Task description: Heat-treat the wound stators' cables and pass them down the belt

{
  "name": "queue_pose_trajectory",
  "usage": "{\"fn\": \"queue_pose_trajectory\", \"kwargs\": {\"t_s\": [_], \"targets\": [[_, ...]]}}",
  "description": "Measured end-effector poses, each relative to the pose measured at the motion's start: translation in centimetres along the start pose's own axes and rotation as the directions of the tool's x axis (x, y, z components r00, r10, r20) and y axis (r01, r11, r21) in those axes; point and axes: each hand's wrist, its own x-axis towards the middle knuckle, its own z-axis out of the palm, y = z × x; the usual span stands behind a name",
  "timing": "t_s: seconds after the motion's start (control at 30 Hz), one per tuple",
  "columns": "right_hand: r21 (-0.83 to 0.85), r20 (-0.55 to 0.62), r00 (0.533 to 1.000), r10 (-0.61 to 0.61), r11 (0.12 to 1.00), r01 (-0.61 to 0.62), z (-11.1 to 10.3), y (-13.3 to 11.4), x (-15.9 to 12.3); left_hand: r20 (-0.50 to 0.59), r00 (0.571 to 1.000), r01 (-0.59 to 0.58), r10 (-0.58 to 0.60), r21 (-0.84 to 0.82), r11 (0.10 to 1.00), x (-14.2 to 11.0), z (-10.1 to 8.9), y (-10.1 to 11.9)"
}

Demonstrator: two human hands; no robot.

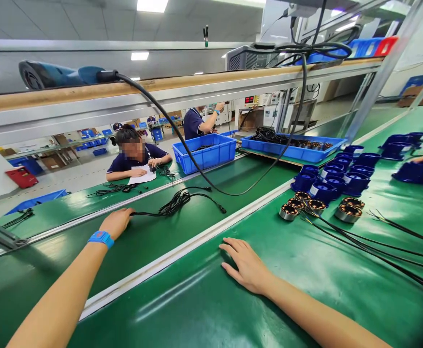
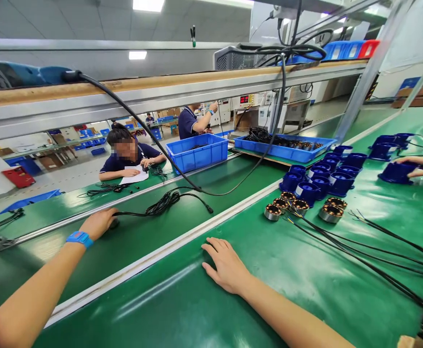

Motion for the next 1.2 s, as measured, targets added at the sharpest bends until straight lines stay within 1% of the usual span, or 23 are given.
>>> {"fn": "queue_pose_trajectory", "kwargs": {"t_s": [0.1, 0.23, 0.3, 0.37, 0.43, 0.5, 0.57, 0.63, 0.7, 0.77, 0.87, 0.93, 0.97, 1.0, 1.07, 1.13, 1.2], "targets": [[0.014, 0.002, 1.0, 0.011, 1.0, -0.011, -0.1, 0.0, 0.0, -0.001, 0.998, -0.055, 0.055, -0.018, 0.998, -1.4, -1.3, 1.7], [0.023, 0.018, 1.0, 0.022, 0.999, -0.023, -0.3, -0.1, 0.1, 0.008, 0.99, -0.139, 0.14, -0.071, 0.988, -3.5, -2.7, 5.6], [0.025, 0.027, 0.999, 0.028, 0.999, -0.028, -0.3, -0.1, 0.1, 0.025, 0.978, -0.202, 0.206, -0.11, 0.973, -4.3, -3.4, 7.4], [0.024, 0.031, 0.999, 0.029, 0.999, -0.03, -0.4, 0.0, 0.0, 0.037, 0.957, -0.278, 0.287, -0.157, 0.948, -4.5, -3.9, 8.4], [0.022, 0.02, 0.999, 0.026, 0.999, -0.027, -0.4, 0.1, -0.2, 0.028, 0.943, -0.32, 0.331, -0.182, 0.93, -4.1, -4.2, 8.1], [0.02, -0.004, 1.0, 0.014, 1.0, -0.014, -0.5, 0.2, -0.3, 0.02, 0.953, -0.295, 0.301, -0.159, 0.942, -3.2, -3.8, 6.7], [0.023, -0.035, 0.999, -0.012, 1.0, 0.013, -0.5, -0.1, -0.1, 0.048, 0.967, -0.246, 0.252, -0.109, 0.963, -2.1, -2.6, 5.1], [0.038, -0.055, 0.998, -0.044, 0.998, 0.046, -0.2, -1.1, 0.6, 0.104, 0.966, -0.231, 0.236, -0.063, 0.971, -1.2, -1.1, 4.0], [0.08, -0.061, 0.995, -0.074, 0.994, 0.078, 0.6, -2.9, 1.9, 0.154, 0.956, -0.247, 0.25, -0.035, 0.968, -0.4, 0.3, 3.7], [0.144, -0.061, 0.993, -0.101, 0.984, 0.109, 1.9, -5.3, 4.0, 0.184, 0.947, -0.266, 0.264, -0.015, 0.964, 0.4, 1.2, 4.0], [0.212, -0.044, 0.993, -0.11, 0.97, 0.117, 4.4, -9.0, 7.8, 0.208, 0.937, -0.293, 0.282, 0.021, 0.956, 1.6, 1.4, 4.7], [0.197, -0.023, 0.996, -0.085, 0.977, 0.088, 5.8, -10.8, 10.1, 0.218, 0.929, -0.315, 0.299, 0.046, 0.948, 2.2, 1.1, 5.0], [0.179, -0.016, 0.998, -0.065, 0.982, 0.066, 6.3, -11.3, 11.1, 0.223, 0.925, -0.328, 0.308, 0.058, 0.943, 2.4, 0.9, 5.1], [0.158, -0.014, 0.999, -0.042, 0.986, 0.043, 6.6, -11.5, 11.8, 0.226, 0.921, -0.339, 0.316, 0.068, 0.938, 2.6, 0.8, 5.2], [0.121, -0.021, 1.0, 0.006, 0.993, -0.004, 6.5, -10.9, 12.5, 0.225, 0.917, -0.354, 0.328, 0.085, 0.931, 2.7, 0.6, 5.4], [0.078, -0.038, 0.998, 0.056, 0.996, -0.053, 5.8, -9.1, 12.6, 0.216, 0.916, -0.363, 0.337, 0.092, 0.927, 2.6, 0.6, 5.8], [0.026, -0.058, 0.993, 0.104, 0.994, -0.103, 4.6, -6.6, 12.4, 0.197, 0.92, -0.361, 0.339, 0.094, 0.928, 2.2, 0.6, 6.2]]}}
